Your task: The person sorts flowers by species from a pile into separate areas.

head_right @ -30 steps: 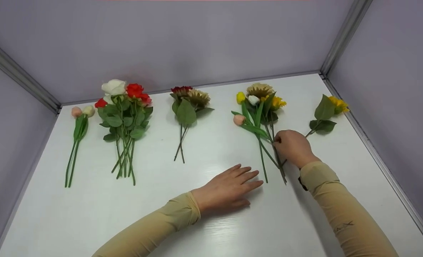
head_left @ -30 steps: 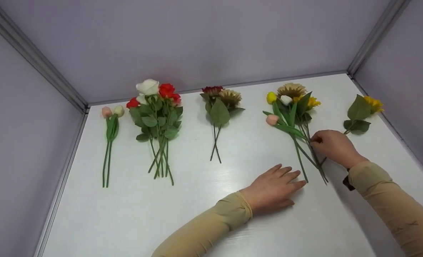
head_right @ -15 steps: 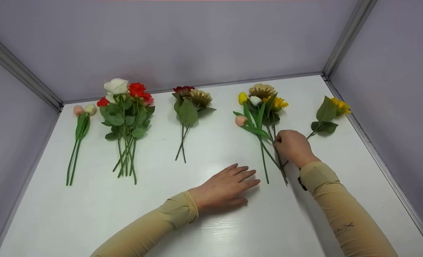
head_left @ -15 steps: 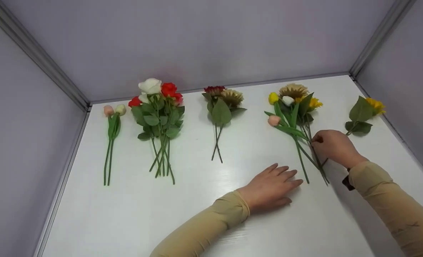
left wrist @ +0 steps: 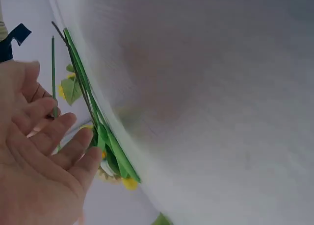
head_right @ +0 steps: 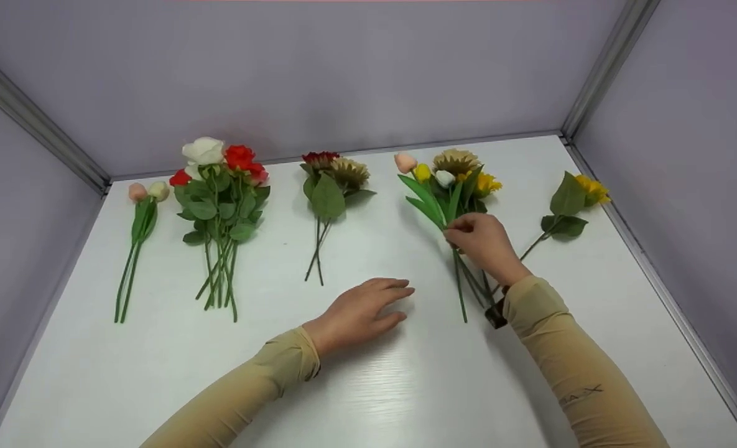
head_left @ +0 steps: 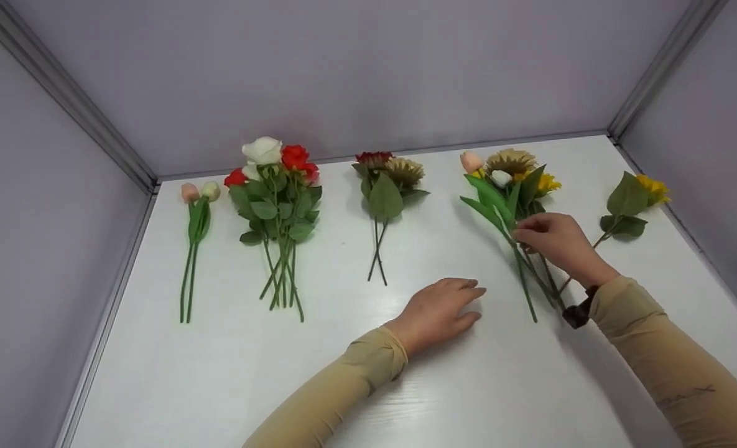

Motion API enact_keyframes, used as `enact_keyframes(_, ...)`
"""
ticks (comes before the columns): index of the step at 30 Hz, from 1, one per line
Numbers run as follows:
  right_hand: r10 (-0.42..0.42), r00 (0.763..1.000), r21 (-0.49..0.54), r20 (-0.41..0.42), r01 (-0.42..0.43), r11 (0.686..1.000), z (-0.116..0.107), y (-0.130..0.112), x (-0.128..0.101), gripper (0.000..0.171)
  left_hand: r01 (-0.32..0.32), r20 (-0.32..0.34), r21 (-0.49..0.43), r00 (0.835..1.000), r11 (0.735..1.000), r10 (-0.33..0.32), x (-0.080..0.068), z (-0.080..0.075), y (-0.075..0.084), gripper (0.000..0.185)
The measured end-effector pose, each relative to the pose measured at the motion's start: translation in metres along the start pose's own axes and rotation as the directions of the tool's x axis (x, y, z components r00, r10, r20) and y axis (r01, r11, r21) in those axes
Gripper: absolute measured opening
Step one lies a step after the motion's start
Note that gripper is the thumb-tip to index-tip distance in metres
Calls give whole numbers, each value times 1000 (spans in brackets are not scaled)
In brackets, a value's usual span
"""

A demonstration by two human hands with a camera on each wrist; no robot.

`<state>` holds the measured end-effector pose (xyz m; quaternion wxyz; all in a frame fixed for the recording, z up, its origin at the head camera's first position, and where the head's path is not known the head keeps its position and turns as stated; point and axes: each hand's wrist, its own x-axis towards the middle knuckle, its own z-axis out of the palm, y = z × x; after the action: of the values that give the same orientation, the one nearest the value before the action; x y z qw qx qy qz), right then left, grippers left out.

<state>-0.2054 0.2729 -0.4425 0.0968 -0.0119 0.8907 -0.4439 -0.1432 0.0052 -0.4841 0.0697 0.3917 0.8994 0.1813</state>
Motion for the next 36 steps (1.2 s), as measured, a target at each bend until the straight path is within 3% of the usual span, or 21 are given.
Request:
enact_keyframes(2, 21, 1000, 127, 6, -21, 992, 10, -9, 4, 43, 97, -9, -214, 995, 972, -102, -2, -3, -4, 40)
enact_keyframes(3, 27, 1000, 187, 7, -28, 982, 16, -15, 6, 43, 144, -6, -325, 988, 935, -154, -3, -4, -5, 39)
enact_keyframes(4, 36, 999, 246, 9, -37, 969, 23, -20, 9, 43, 181, -1, -429, 980, 885, -201, -4, -5, -7, 38)
enact_keyframes(7, 43, 999, 412, 16, -46, 910, 45, -35, 15, 44, 255, 31, -667, 948, 700, -316, -7, -7, -12, 38)
enact_keyframes(9, 41, 999, 500, 18, -45, 865, 59, -43, 18, 43, 269, 52, -761, 933, 591, -357, -10, -8, -15, 38)
enact_keyframes(12, 37, 999, 588, 16, -40, 808, 75, -53, 21, 43, 253, 63, -856, 916, 451, -396, -12, -8, -19, 36)
enact_keyframes(14, 30, 999, 614, 15, -33, 788, 83, -57, 23, 41, 226, 54, -897, 909, 379, -414, -13, -8, -21, 33)
enact_keyframes(17, 22, 1000, 634, 15, -26, 773, 91, -63, 26, 42, 185, 32, -933, 897, 309, -440, -16, -7, -24, 31)
enact_keyframes(22, 30, 999, 650, 10, -29, 759, 98, -70, 27, 45, 154, 8, -951, 878, 268, -478, -19, -8, -27, 27)
enact_keyframes(25, 33, 999, 661, 16, -35, 749, 100, -71, 27, 47, 162, 6, -947, 872, 279, -489, -21, -8, -29, 24)
enact_keyframes(31, 31, 999, 660, 11, -31, 751, 102, -72, 25, 43, 177, -14, -927, 865, 331, -502, -24, -10, -32, 24)
enact_keyframes(36, 19, 1000, 660, -5, -11, 751, 108, -74, 24, 41, 150, -36, -938, 854, 311, -520, -27, -13, -36, 28)
